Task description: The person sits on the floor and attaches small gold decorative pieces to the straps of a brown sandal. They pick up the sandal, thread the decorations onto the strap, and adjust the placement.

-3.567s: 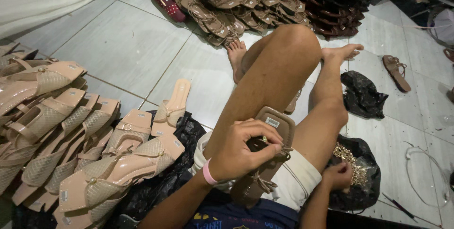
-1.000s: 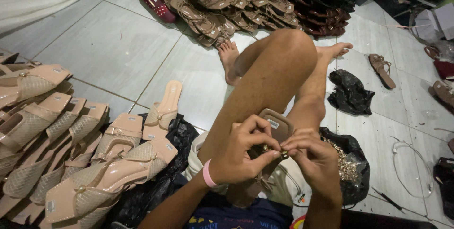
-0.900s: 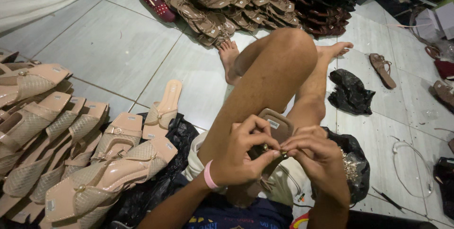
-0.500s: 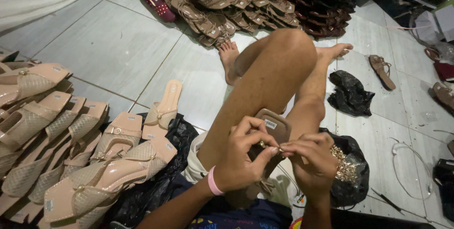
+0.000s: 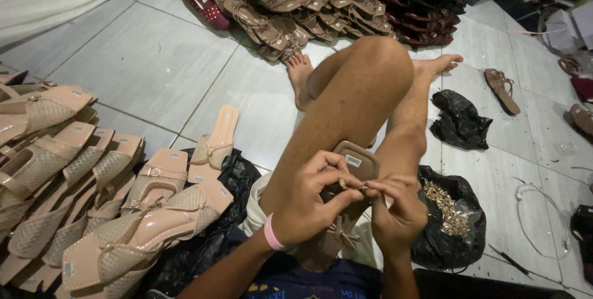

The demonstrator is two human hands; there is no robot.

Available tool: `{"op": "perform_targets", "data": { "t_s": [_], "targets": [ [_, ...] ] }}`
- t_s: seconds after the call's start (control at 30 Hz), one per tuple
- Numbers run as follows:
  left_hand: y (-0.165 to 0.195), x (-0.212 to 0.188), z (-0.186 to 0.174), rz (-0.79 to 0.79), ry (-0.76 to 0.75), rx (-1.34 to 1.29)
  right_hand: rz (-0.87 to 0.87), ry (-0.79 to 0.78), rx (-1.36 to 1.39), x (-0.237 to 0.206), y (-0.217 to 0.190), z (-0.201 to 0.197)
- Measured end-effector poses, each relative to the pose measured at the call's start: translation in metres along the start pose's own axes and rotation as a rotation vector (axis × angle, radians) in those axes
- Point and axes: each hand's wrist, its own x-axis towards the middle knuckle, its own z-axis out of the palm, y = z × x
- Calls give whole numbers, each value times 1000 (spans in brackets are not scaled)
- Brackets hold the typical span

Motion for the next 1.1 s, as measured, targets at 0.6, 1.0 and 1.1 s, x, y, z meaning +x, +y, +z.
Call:
{"op": "perform_targets", "data": {
  "t_s": [0.6,1.0,1.1],
  "targets": [
    [8,-1,6,68,108,271,330,-88,312,-10,23,-12],
    [18,-5,11,169,115,423,425,-239,264,5,13,-20],
    [18,-5,13,157,138,414,411,-241,276,2,17,-19]
  ]
}}
